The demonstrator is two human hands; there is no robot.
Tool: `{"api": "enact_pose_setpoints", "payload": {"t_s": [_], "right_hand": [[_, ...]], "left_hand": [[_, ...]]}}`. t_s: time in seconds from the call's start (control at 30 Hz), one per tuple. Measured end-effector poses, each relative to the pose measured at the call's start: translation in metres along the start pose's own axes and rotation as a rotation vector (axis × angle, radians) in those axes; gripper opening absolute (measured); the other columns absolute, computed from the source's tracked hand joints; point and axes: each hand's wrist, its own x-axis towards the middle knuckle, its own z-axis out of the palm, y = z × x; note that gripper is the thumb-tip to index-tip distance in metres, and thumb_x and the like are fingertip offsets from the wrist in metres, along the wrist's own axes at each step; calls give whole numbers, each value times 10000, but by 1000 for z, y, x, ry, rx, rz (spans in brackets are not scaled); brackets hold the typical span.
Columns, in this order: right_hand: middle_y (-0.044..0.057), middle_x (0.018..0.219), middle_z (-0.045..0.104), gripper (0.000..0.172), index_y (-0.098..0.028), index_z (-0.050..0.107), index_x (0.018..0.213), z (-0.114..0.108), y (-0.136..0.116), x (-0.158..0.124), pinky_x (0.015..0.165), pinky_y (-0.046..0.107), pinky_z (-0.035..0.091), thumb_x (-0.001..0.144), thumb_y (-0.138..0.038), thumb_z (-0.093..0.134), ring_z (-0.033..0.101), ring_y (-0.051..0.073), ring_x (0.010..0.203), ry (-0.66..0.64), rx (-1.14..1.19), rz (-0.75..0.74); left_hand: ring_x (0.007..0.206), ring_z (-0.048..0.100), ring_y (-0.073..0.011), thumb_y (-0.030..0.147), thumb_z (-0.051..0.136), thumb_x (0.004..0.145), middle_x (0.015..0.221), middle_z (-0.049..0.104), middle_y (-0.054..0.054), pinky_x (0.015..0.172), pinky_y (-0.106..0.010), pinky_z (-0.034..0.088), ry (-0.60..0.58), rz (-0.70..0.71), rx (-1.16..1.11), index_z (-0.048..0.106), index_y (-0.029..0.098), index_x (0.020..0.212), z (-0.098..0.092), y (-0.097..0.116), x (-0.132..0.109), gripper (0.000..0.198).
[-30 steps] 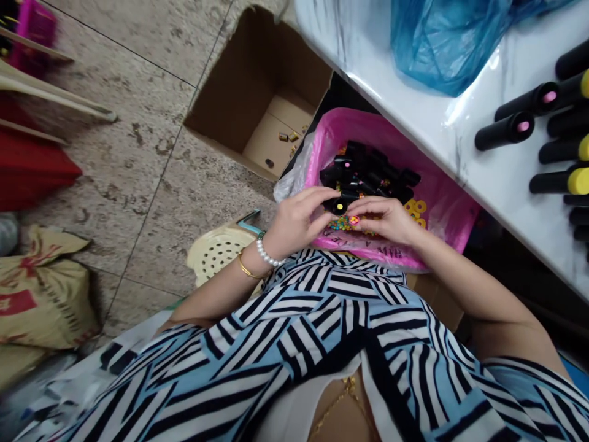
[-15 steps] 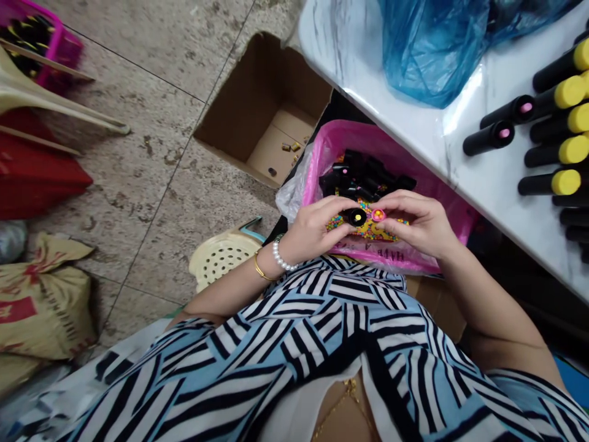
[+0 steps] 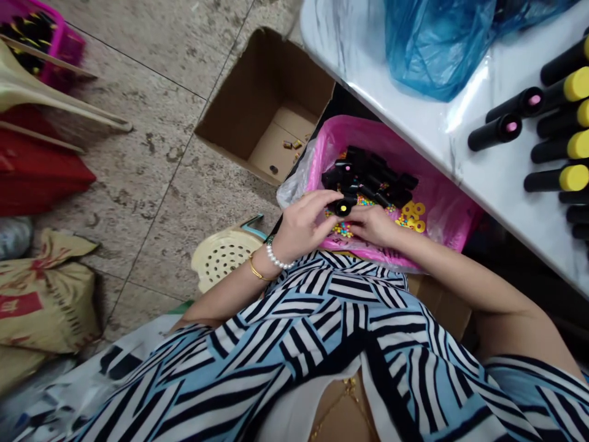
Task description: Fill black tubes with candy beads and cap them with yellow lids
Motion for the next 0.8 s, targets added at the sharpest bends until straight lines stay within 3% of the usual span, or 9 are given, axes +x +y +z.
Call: {"api": "enact_pose_setpoints", "payload": {"t_s": [0.1,0.2,0.4,0.6,0.8], "right_hand": [[58,1020,793,190,-182,780,1088,-23,-4,-14,844,293,552,939,-287,726,737,185,913,110,301,30],[57,1084,794,202,-208,777,1110,-51,-20,-27,876,299,572,948,-315,721,748,182,966,173,312,33],[75,1109,765,243,-229,752,1194,-79,-51,-45,918,320,587,985,-213,627,730,190,1032,340,-65,-72],[103,1196,724,328,-225,681,1335,-77,-64,-60,688,262,530,1030,-227,561,690,183,959,320,-658,-123],[115,1125,734,359,-163,631,1370,-78,-82,-59,730,318,508,1018,-210,577,613,198,876,373,-891,-282]], "left_hand": [[1130,724,-214,234,649,970,1228,753,-123,1014,-365,587,-5,9,-52,677,155,1274,-1,-1,-1,316],[1122,726,-217,211,654,965,1207,753,-131,1010,-362,590,-24,31,-72,677,142,1262,1,-2,0,305],[1119,720,-221,195,662,968,1186,753,-123,1012,-376,595,-97,121,-74,659,135,1263,21,7,7,301],[1154,710,-246,182,676,954,1213,741,-142,1025,-418,598,-121,142,-82,642,123,1276,30,13,16,329],[1125,718,-231,147,646,946,1189,740,-138,997,-386,606,-129,135,-139,643,121,1254,35,13,18,310]]}}
